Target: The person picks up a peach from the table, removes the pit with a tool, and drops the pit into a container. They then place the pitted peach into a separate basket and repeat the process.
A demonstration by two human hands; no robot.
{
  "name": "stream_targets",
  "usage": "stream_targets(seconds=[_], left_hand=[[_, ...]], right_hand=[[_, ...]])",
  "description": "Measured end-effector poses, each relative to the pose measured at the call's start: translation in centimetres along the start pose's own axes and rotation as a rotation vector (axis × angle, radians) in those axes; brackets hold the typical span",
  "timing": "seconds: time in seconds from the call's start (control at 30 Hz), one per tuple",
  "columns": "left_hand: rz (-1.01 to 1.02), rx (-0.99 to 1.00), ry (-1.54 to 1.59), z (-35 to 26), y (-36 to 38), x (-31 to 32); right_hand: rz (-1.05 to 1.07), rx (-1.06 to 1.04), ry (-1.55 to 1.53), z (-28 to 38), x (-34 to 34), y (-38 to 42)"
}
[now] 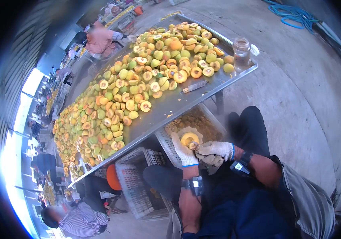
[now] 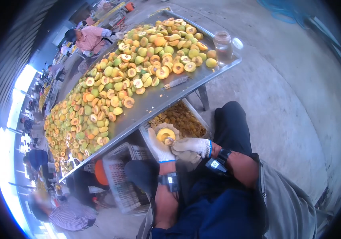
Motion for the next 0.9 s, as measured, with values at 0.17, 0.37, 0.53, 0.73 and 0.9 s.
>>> stream_targets(seconds=[0.17, 0.37, 0.53, 0.73, 0.9], left_hand=[[-0.052, 0.002, 0.223, -0.6, -1.4, -1.3], [-0.105, 0.201, 0.293, -4.1, -1.3, -3.7], [-0.07, 0.323, 0.115, -10.7, 1.4, -7.4], [-0.553, 0.66, -1.153, -17.9, 8.3, -15.5], [-0.882, 0.423, -0.739, -19.5, 15.6, -21.8]], right_hand=[[0.019, -0.097, 0.027, -1.2, -2.0, -1.8], [0.037, -0.194, 0.018, 1.9, -0.1, -1.0], [-0.396, 0.01, 0.588, 5.2, 0.8, -1.4], [-0.607, 0.024, 0.924, 3.7, -1.9, -3.2], [-0.68, -0.007, 1.175, 3.8, -1.1, -2.9]])
Point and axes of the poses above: each hand's wrist, its own y-axis away from the middle knuckle, its own x-axis out of the palm, z = x × y, the point moved 3 cm from there along -y, towards the middle knuckle, and after that the axes turned 12 degrees about z, right-handed, at the moved point
